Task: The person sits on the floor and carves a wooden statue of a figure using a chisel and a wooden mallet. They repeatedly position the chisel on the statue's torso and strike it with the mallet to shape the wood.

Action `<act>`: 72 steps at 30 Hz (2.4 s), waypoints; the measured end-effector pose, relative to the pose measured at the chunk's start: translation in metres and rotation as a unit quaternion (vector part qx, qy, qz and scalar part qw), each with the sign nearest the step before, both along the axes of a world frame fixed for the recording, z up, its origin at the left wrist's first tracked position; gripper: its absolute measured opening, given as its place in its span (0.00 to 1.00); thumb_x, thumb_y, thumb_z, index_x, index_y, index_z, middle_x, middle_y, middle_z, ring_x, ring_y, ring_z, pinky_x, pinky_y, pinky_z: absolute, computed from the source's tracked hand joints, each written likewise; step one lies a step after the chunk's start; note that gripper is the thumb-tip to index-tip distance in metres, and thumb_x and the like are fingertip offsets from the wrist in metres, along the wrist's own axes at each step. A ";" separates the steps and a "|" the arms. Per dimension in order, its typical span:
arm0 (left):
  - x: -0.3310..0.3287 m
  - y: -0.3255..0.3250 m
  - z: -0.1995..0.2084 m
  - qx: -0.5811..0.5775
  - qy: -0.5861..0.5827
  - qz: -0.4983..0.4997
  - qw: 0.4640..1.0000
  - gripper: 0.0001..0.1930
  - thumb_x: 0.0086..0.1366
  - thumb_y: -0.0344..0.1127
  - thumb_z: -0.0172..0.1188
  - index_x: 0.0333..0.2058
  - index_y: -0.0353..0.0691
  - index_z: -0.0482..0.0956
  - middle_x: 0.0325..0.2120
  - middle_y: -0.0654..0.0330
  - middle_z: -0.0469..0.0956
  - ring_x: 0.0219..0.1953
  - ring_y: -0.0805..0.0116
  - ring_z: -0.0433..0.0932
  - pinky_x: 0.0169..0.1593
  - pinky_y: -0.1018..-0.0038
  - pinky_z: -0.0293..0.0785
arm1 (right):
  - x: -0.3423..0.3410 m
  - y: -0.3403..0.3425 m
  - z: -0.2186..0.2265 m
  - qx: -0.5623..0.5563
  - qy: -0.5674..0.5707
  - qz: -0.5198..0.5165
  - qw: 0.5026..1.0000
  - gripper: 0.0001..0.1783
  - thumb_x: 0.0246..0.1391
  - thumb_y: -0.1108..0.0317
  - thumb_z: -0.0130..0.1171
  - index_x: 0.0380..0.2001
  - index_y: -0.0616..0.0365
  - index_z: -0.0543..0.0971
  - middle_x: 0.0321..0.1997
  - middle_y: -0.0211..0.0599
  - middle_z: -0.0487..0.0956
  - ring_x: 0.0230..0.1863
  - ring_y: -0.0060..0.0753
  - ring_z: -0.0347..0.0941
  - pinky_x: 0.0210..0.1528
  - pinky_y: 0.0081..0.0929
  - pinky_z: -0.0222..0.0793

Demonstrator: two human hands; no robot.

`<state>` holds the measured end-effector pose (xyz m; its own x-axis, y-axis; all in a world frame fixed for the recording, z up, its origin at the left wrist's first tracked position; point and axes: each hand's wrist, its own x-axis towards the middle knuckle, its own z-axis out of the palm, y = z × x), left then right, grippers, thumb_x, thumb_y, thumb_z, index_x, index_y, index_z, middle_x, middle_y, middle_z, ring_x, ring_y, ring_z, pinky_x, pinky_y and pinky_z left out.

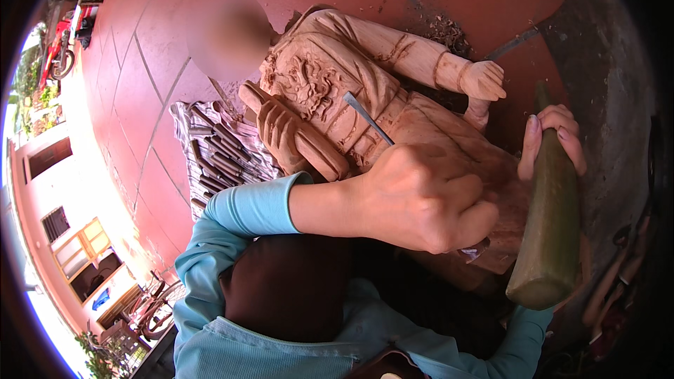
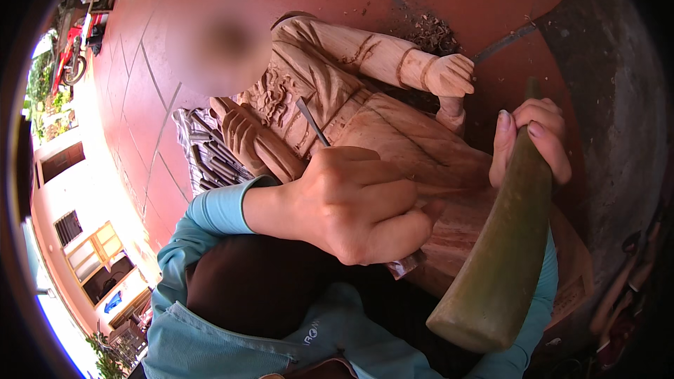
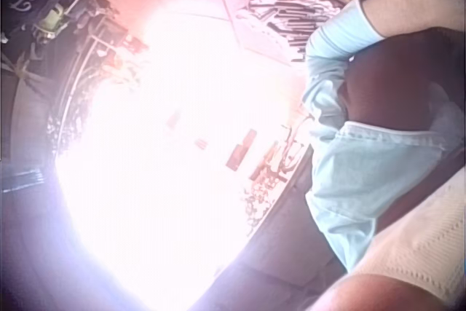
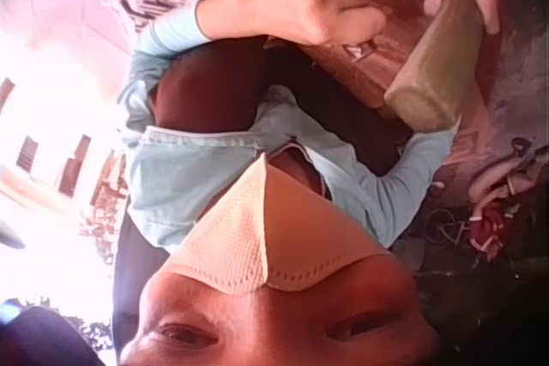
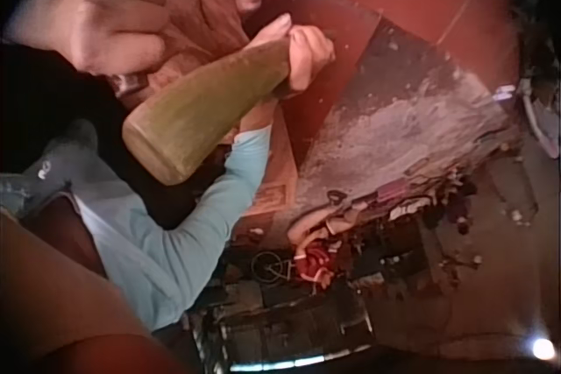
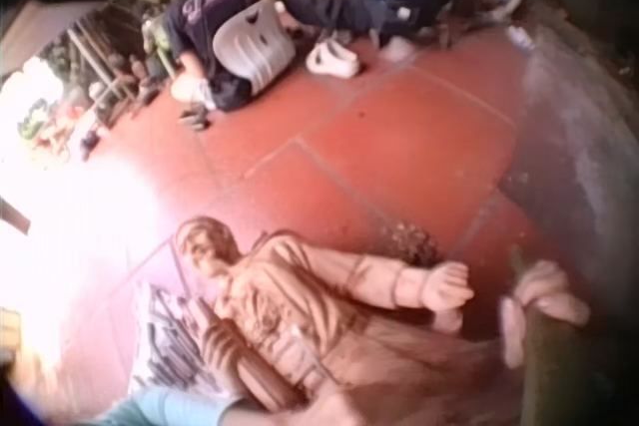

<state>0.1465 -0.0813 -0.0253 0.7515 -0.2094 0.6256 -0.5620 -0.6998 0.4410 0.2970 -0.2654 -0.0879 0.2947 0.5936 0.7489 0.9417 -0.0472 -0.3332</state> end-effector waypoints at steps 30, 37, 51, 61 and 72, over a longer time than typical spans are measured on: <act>0.013 0.006 -0.006 -0.044 -0.018 0.071 0.996 0.08 0.41 0.34 0.60 0.20 0.42 0.70 0.14 0.66 0.64 0.16 0.70 0.72 0.16 0.74 0.68 | -0.004 0.004 0.003 0.022 -0.014 -0.035 0.999 0.29 0.50 0.91 0.57 0.50 0.58 0.58 0.34 0.44 0.71 0.28 0.34 0.69 0.30 0.34 0.70; 0.020 0.004 -0.008 -0.013 0.003 0.087 0.996 0.07 0.43 0.33 0.58 0.20 0.44 0.68 0.13 0.66 0.62 0.15 0.72 0.72 0.14 0.73 0.66 | 0.000 0.001 0.000 0.026 -0.002 -0.025 0.999 0.28 0.49 0.89 0.59 0.49 0.59 0.59 0.33 0.44 0.72 0.28 0.35 0.69 0.31 0.35 0.70; 0.031 0.006 -0.005 0.005 0.058 0.143 0.988 0.09 0.47 0.32 0.69 0.26 0.42 0.76 0.15 0.63 0.70 0.14 0.66 0.73 0.18 0.69 0.68 | -0.005 -0.003 0.006 -0.116 0.088 -0.123 0.982 0.16 0.55 0.82 0.60 0.42 0.58 0.68 0.34 0.38 0.75 0.31 0.30 0.72 0.36 0.22 0.70; 0.047 0.008 -0.007 0.001 0.077 0.173 0.982 0.15 0.45 0.37 0.69 0.26 0.44 0.69 0.19 0.62 0.73 0.20 0.61 0.78 0.19 0.66 0.69 | 0.001 -0.005 -0.005 -0.060 0.166 -0.151 0.973 0.09 0.57 0.81 0.58 0.41 0.64 0.73 0.33 0.33 0.76 0.35 0.24 0.70 0.53 0.26 0.64; 0.053 0.009 -0.003 0.038 0.042 0.206 0.977 0.12 0.46 0.35 0.66 0.25 0.45 0.69 0.17 0.64 0.70 0.20 0.65 0.77 0.19 0.69 0.69 | 0.003 -0.016 -0.027 -0.044 0.244 -0.158 0.956 0.23 0.48 0.84 0.62 0.49 0.65 0.73 0.48 0.41 0.78 0.49 0.33 0.75 0.50 0.29 0.71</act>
